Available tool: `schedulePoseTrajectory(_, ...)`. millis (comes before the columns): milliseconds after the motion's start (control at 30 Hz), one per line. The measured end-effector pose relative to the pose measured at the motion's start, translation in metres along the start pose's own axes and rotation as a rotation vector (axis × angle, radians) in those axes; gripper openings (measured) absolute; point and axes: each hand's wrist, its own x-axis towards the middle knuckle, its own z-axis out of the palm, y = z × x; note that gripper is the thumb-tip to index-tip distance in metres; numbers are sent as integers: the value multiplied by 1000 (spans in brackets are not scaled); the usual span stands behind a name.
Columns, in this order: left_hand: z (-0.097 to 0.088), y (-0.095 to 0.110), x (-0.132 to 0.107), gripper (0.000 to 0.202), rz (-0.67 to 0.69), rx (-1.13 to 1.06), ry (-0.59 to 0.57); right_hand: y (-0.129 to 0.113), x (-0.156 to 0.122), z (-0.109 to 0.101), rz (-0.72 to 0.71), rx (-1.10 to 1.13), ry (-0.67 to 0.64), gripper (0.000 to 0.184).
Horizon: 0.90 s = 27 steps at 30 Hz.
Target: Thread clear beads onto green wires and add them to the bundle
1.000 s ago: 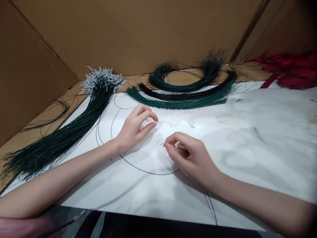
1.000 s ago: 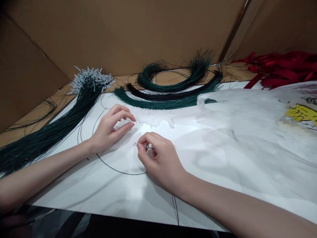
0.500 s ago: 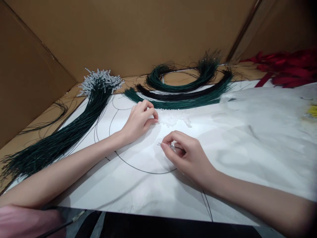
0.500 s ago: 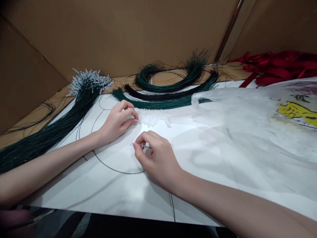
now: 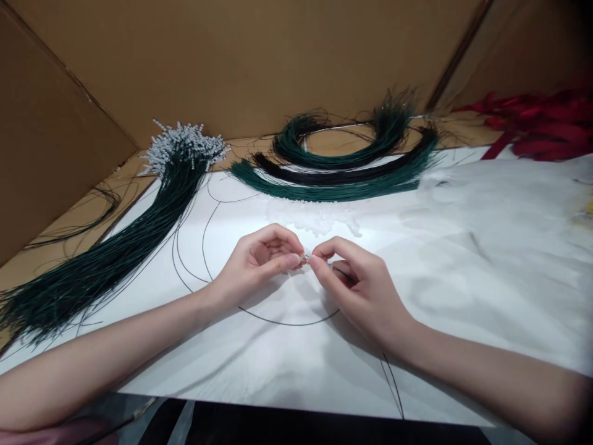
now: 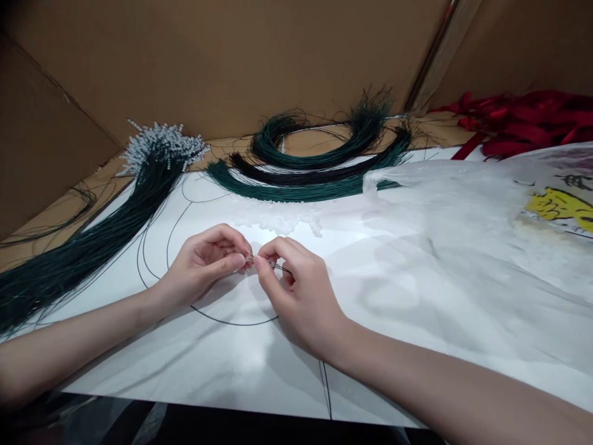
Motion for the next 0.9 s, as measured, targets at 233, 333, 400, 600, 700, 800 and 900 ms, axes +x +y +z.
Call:
schedulePoseTrajectory(233, 3, -2, 0, 11, 21, -61, 48, 0, -1, 0, -76, -26, 4, 15)
schedulePoseTrajectory(333, 4, -1, 0, 12, 20, -69, 64, 0, -1, 0, -96, -35, 12, 14)
schedulePoseTrajectory(400, 3, 0, 0, 13, 18, -69, 68, 0, 0, 0, -101, -40, 15, 14)
schedulePoseTrajectory(600, 3, -2, -1, 12, 11, -101, 56, 1, 0, 0, -111, -50, 17, 14)
schedulePoseTrajectory(700, 3, -2, -1, 12, 5, -105, 63, 1, 1, 0, -116, -46, 18, 14)
schedulePoseTrajectory(800, 4, -3, -1, 13, 2, -106, 66, 1, 1, 0, -122, -51, 20, 14)
schedulePoseTrajectory(900, 3, -2, 0, 13, 0, -104, 69, 1, 0, 0, -119, -55, 22, 14)
